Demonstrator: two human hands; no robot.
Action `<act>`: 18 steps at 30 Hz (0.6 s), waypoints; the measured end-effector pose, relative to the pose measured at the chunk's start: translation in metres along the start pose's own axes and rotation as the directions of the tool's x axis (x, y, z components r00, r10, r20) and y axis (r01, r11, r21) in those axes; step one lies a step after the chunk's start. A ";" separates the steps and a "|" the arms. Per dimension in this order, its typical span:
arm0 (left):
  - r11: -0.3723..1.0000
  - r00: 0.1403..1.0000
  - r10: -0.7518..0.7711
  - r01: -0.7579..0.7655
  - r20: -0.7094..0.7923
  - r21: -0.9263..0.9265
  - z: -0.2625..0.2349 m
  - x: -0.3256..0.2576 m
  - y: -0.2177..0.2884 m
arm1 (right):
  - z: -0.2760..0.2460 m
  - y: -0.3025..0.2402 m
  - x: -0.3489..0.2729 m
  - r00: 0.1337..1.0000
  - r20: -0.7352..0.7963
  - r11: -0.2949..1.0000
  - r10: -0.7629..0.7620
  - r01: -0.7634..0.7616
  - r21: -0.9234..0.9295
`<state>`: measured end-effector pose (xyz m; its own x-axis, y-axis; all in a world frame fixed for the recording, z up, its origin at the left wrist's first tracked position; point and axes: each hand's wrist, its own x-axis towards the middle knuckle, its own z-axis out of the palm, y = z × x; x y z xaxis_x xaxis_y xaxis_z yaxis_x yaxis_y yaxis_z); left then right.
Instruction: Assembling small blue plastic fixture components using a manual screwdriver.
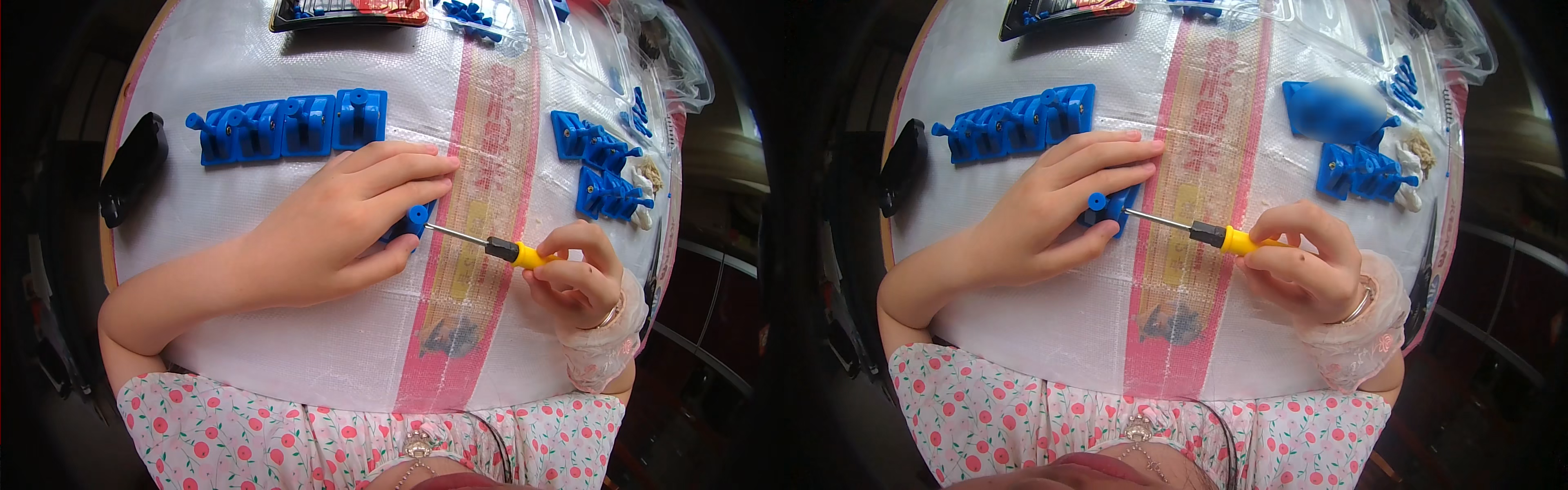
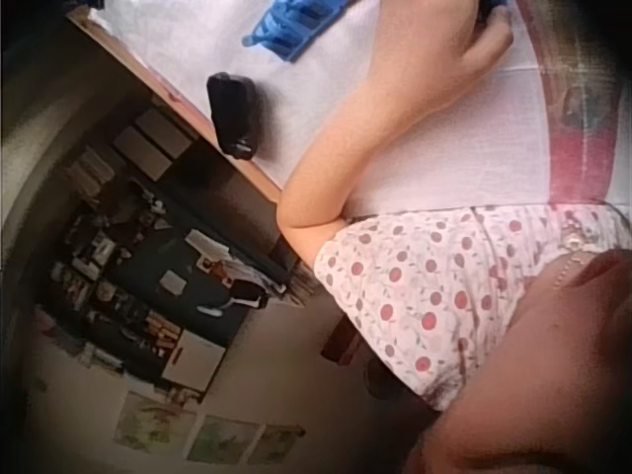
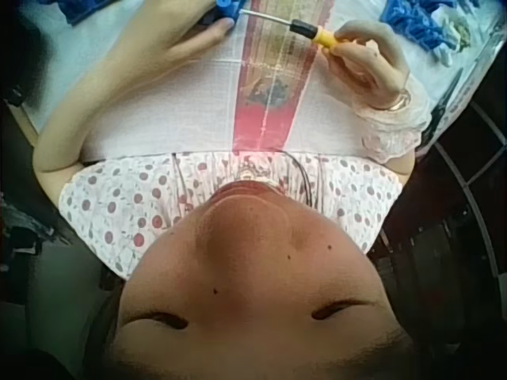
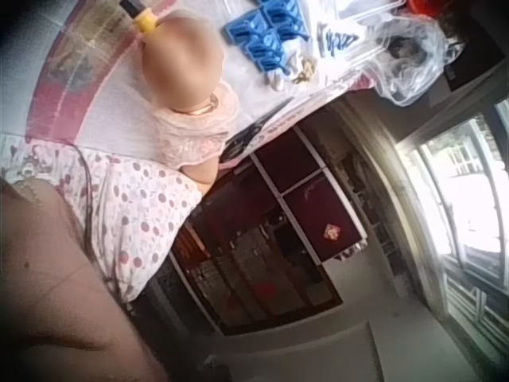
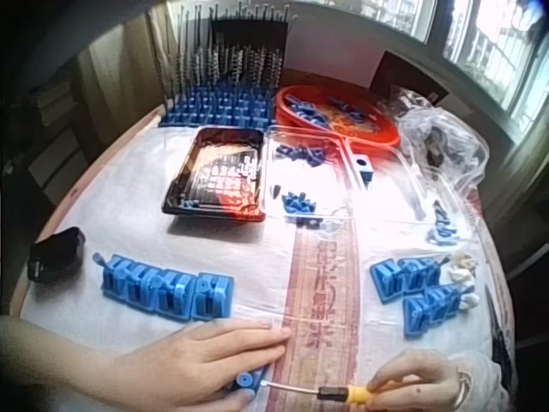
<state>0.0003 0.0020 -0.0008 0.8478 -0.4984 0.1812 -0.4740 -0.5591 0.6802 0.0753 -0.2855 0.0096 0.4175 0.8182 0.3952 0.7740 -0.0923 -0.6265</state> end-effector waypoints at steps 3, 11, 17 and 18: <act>1.000 1.000 0.000 0.000 -0.002 -0.002 0.000 0.000 0.000 | 0.000 0.000 0.000 1.000 0.004 1.000 -0.001 0.001 -0.005; 1.000 1.000 -0.002 0.002 -0.002 -0.002 0.001 0.000 -0.001 | 0.000 -0.001 -0.001 1.000 -0.004 1.000 0.012 -0.012 -0.006; 1.000 1.000 -0.014 0.014 0.020 -0.022 -0.001 0.000 -0.001 | 0.003 0.000 -0.002 1.000 -0.007 1.000 0.022 -0.022 0.011; 1.000 1.000 -0.012 0.013 0.021 -0.022 -0.001 0.000 0.000 | 0.003 -0.001 -0.002 1.000 -0.009 1.000 0.022 -0.022 0.006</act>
<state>0.0010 0.0023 -0.0003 0.8485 -0.5049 0.1582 -0.4578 -0.5506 0.6981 0.0720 -0.2850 0.0075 0.4391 0.8107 0.3872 0.7613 -0.1069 -0.6395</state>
